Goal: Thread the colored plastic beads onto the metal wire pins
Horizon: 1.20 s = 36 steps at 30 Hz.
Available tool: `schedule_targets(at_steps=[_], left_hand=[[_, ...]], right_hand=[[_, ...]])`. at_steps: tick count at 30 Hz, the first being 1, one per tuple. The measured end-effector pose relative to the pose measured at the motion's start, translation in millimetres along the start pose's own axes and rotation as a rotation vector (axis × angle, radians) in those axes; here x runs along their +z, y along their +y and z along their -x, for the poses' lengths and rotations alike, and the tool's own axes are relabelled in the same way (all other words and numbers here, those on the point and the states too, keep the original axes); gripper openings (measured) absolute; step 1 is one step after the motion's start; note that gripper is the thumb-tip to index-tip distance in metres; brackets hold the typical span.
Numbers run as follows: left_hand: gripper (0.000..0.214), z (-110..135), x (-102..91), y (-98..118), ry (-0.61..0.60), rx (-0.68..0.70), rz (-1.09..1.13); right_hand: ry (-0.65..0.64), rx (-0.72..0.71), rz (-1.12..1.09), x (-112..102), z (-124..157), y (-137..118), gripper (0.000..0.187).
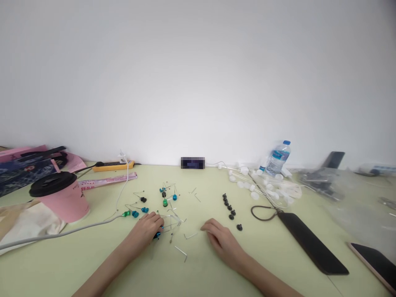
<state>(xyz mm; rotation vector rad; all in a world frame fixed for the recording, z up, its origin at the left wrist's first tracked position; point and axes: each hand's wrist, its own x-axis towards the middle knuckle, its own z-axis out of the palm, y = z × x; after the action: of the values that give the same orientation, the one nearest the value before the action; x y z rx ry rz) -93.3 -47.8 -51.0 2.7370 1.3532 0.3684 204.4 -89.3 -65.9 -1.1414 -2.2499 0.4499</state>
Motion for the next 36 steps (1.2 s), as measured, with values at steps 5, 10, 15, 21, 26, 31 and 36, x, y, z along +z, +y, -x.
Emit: schedule_targets(at_steps=[5,10,15,21,26,31,36], left_hand=[[0.020,2,3.2,-1,0.044,-0.061,0.091],[0.018,-1,7.1,-5,0.023,-0.052,0.073],[0.019,-9,2.9,-8,-0.012,-0.063,-0.026],[0.019,-19,2.0,-6,-0.095,-0.008,-0.122],[0.017,-21,-10.4,-5,-0.035,-0.230,0.230],[0.022,-15,-18.1,-10,0.204,-0.247,0.536],[0.018,-11,-11.8,-1,0.304,-0.350,1.225]], right_hand=[[-0.008,-0.045,-0.030,18,-24,-6,0.030],[0.040,-0.095,-0.067,36,-51,-18,0.030],[0.054,-0.111,-0.040,37,-50,-18,0.030],[0.055,-0.120,-0.018,37,-46,-13,0.031],[0.057,-0.117,-0.020,36,-46,-15,0.031],[0.066,-0.130,-0.065,34,-46,-15,0.031],[0.117,-0.054,-0.220,37,-47,-25,0.027]])
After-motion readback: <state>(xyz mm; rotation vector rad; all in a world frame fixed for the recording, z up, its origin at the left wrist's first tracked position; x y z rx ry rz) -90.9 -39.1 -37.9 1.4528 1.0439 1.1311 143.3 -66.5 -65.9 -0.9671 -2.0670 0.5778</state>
